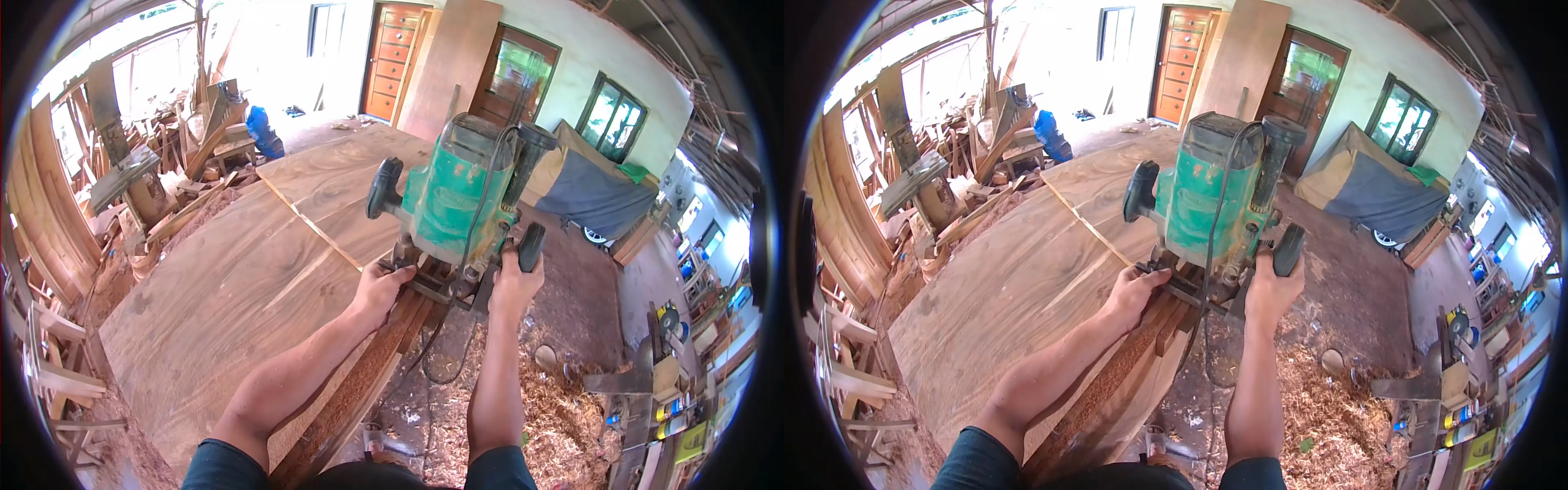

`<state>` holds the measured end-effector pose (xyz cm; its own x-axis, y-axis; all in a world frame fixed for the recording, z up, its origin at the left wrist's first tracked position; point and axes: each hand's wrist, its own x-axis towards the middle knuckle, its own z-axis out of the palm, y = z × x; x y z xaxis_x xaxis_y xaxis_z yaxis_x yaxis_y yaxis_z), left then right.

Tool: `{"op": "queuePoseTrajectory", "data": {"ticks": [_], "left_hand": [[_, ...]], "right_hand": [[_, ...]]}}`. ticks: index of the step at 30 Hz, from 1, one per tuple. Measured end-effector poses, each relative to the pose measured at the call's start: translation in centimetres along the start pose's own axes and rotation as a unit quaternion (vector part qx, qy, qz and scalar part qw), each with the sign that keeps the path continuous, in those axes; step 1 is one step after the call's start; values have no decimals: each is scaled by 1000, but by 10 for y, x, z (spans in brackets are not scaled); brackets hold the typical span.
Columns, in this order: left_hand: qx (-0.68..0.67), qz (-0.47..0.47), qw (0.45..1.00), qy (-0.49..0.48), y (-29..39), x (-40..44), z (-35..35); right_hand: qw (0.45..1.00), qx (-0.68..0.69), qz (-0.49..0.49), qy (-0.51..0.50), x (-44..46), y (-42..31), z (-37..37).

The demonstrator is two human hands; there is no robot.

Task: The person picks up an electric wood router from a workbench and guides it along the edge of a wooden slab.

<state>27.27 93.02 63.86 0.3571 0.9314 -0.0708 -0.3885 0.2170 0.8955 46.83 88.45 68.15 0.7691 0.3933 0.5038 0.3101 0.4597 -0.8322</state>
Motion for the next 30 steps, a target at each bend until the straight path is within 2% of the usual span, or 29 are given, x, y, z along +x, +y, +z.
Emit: {"op": "queuePoseTrajectory", "data": {"ticks": [5, 8, 14, 17, 30], "left_hand": [[29, -5, 1000, 11, -20, 27, -9], [-27, -7, 1000, -2, -11, 22, 1], [31, -23, 999, 1, -19, 41, -2], [9, -24, 1000, 0, -14, 41, 3], [11, 11, 1000, 17, -38, 83, 7]], "right_hand": [[1000, -2, 0, 0, 7, 3, 3], [1000, 9, 5, 1, 12, 7, 4], [1000, 15, 3, 3, 21, 15, 7], [1000, 24, 2, 1, 26, 16, 8], [1000, 21, 5, 5, 50, 34, 13]]}}
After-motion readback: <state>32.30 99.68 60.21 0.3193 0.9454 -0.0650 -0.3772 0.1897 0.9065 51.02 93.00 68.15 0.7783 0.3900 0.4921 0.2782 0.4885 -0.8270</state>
